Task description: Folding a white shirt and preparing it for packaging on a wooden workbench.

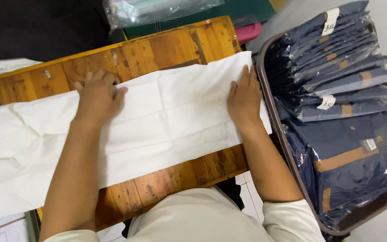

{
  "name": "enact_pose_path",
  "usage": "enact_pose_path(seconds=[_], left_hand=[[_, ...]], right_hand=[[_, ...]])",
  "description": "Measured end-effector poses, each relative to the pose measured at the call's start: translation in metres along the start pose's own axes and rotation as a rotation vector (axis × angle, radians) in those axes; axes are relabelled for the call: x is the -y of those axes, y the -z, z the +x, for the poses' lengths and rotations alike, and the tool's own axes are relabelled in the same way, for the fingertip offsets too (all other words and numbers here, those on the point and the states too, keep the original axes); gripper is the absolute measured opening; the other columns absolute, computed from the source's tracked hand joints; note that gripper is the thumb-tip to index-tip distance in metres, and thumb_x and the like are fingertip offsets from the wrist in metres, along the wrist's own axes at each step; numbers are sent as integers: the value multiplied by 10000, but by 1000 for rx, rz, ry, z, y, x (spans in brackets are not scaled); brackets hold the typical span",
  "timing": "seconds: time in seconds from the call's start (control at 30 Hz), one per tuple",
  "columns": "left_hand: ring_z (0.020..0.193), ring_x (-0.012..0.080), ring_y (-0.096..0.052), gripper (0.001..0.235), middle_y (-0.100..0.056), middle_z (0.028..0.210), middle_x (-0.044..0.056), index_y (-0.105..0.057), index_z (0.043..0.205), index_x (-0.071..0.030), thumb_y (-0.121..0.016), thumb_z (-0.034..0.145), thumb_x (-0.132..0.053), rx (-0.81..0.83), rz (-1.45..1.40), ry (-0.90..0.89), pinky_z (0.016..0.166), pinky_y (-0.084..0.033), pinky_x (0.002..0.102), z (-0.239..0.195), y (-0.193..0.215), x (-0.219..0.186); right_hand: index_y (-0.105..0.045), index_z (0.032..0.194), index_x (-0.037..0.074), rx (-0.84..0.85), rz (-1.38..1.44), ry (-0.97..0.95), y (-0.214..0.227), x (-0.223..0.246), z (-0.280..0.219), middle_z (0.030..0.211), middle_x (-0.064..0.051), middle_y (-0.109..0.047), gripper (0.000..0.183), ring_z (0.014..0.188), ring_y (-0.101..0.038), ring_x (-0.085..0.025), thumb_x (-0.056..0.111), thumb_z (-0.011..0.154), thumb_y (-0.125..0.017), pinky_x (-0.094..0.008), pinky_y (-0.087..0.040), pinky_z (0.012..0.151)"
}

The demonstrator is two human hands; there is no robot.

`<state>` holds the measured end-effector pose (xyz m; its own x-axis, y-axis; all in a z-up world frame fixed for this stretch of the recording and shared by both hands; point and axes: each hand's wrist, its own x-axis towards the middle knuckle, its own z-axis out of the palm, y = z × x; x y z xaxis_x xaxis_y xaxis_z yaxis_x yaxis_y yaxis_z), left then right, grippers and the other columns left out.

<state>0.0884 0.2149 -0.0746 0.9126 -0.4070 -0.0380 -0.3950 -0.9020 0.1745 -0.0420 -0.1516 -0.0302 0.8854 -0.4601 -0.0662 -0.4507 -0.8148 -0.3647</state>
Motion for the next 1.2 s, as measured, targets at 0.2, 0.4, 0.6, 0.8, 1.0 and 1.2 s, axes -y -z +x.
enact_pose_path(seconds=[0.2, 0.4, 0.6, 0.8, 1.0, 1.2], left_hand=[[1059, 356, -675, 195, -742, 1012, 122, -653, 1110, -151, -666, 1030, -329, 42, -72, 29, 949, -305, 558, -2, 9, 23], [1081, 379, -656, 260, -715, 1033, 153, -632, 1143, -106, -718, 1033, -326, -64, -138, 66, 957, -321, 531, -17, 32, 29], [1428, 483, -268, 711, -306, 1540, 220, -416, 1577, -114, -683, 981, -396, -50, -153, 121, 1056, -252, 730, -28, 50, -38], [1555, 332, 142, 884, 114, 1717, 62, -26, 1643, -170, -230, 972, -708, 422, -1, -91, 1189, -10, 629, -39, 35, -88], [1587, 371, 29, 818, 7, 1740, 118, -159, 1654, -285, -247, 979, -737, 482, 33, -107, 1179, -48, 685, -39, 51, -104], [1526, 355, -230, 764, -321, 1599, 133, -481, 1492, -252, -448, 921, -760, 242, -56, -218, 1122, -189, 628, -34, 25, -111]], right_hand=[[-295, 1576, -21, -108, -21, 51, -35, -12, 38, 1422, -261, -496, 664, 1327, -470, -443, 256, 1049, -589, -551, -393, 1054], [-454, 1457, -45, -279, 116, 141, -47, 7, 74, 1157, -213, -606, 639, 1120, -565, -419, 325, 1008, -718, -529, -448, 947], [-238, 1565, 167, -100, -90, -61, -35, 12, 102, 1302, -175, -614, 652, 1056, -699, -444, 208, 1042, -625, -578, -558, 916], [-398, 1431, 132, -30, -503, 75, -32, 4, 97, 1165, -188, -516, 668, 848, -673, -361, -55, 832, -627, -441, -589, 682], [-614, 1257, -31, -447, -355, 458, -46, -14, 57, 1346, -327, -525, 249, 1333, -490, -460, 37, 1017, -628, -513, -384, 1118], [-308, 1634, 205, 280, -228, 251, -7, 54, 20, 1706, -209, -124, 624, 1582, -37, -363, 506, 1088, -333, -524, -11, 1271]])
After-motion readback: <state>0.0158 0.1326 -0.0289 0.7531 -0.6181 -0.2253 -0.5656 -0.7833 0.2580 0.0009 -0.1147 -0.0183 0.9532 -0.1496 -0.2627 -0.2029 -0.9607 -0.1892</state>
